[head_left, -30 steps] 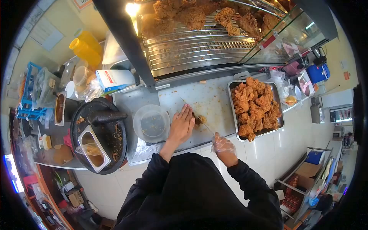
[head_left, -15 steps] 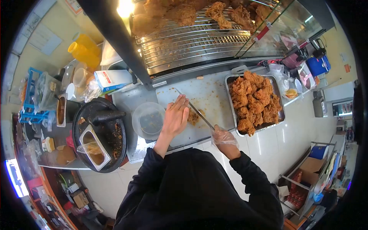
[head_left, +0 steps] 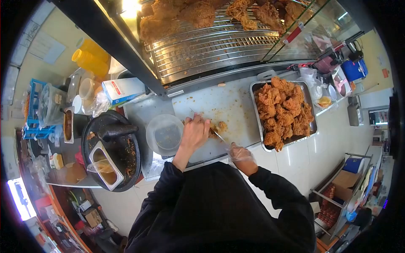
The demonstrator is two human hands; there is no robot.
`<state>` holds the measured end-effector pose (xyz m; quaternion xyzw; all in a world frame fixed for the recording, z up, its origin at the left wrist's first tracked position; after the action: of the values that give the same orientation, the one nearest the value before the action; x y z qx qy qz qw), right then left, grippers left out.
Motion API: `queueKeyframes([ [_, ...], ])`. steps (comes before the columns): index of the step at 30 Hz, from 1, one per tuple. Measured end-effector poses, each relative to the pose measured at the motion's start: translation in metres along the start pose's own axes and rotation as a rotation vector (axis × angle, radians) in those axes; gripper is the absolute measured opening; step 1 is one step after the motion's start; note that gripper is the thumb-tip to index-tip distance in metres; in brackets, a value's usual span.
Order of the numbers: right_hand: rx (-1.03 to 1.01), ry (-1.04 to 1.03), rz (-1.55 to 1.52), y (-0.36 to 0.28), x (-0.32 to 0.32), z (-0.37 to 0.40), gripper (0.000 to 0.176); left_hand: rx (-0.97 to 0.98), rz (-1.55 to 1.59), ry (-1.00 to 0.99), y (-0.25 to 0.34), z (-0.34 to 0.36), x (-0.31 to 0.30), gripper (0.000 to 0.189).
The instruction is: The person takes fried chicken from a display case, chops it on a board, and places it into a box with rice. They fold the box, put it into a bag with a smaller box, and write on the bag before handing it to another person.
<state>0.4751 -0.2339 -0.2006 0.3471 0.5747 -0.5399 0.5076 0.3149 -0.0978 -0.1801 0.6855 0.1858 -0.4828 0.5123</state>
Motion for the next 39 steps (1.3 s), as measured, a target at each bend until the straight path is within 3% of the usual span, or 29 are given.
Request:
queueKeyframes([
  [4,-0.101,0.222,0.202,-0.001,0.027,-0.007,0.009,0.068,-0.129,0.058,-0.004,0.001,0.002,0.042],
  [7,-0.051,0.049,-0.135,0.008,0.005,-0.024,0.008,0.061,-0.065,-0.017,-0.013,-0.014,-0.004,0.042],
  [8,-0.068,0.099,-0.203,0.001,-0.010,-0.021,0.010,0.060,-0.027,-0.056,-0.013,-0.018,-0.007,0.042],
  [11,0.193,0.049,-0.319,-0.020,-0.028,-0.003,0.012,0.253,0.157,0.081,0.012,-0.011,-0.049,0.042],
  [15,0.404,0.001,-0.437,-0.050,-0.018,0.010,0.012,0.336,0.103,0.002,0.006,-0.005,-0.034,0.041],
  [19,0.404,0.060,-0.205,-0.069,0.003,0.013,0.020,0.338,0.010,-0.170,-0.002,-0.014,-0.015,0.039],
  [20,0.475,-0.003,-0.235,-0.068,0.013,0.014,0.018,0.303,0.002,-0.236,-0.003,-0.013,-0.011,0.038],
  [22,0.607,-0.128,-0.293,-0.066,0.021,0.005,0.015,0.355,-0.080,-0.188,-0.010,-0.013,-0.002,0.038],
  [25,0.360,0.163,-0.182,-0.067,0.015,-0.006,0.011,0.352,-0.113,-0.121,-0.017,-0.018,-0.002,0.037],
  [26,0.454,0.033,-0.410,-0.058,0.022,-0.012,0.022,0.336,-0.111,-0.099,-0.018,-0.018,-0.005,0.037],
  [29,0.464,0.001,-0.482,-0.044,0.009,-0.015,0.020,0.344,-0.056,-0.154,-0.015,-0.026,-0.010,0.038],
  [30,0.309,0.148,-0.373,-0.051,-0.007,-0.010,0.015,0.337,-0.041,-0.129,-0.011,-0.025,-0.017,0.038],
  [33,0.472,0.037,-0.423,-0.058,-0.007,-0.001,0.013,0.368,-0.002,-0.047,0.002,-0.016,-0.040,0.037],
  [36,0.211,0.297,-0.340,-0.082,0.000,0.006,0.020,0.428,-0.008,0.017,0.000,-0.002,-0.053,0.037],
  [39,0.352,0.145,-0.263,-0.080,0.041,0.010,0.021,0.389,-0.036,-0.067,-0.011,-0.003,-0.041,0.038],
])
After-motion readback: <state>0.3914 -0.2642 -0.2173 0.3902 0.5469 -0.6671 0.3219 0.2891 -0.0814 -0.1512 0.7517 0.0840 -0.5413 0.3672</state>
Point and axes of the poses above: each hand's wrist, its own z-axis away from the middle knuckle, its own x-axis out of the palm, y = z × x, the point moved 6 cm from there along -z, towards the middle knuckle
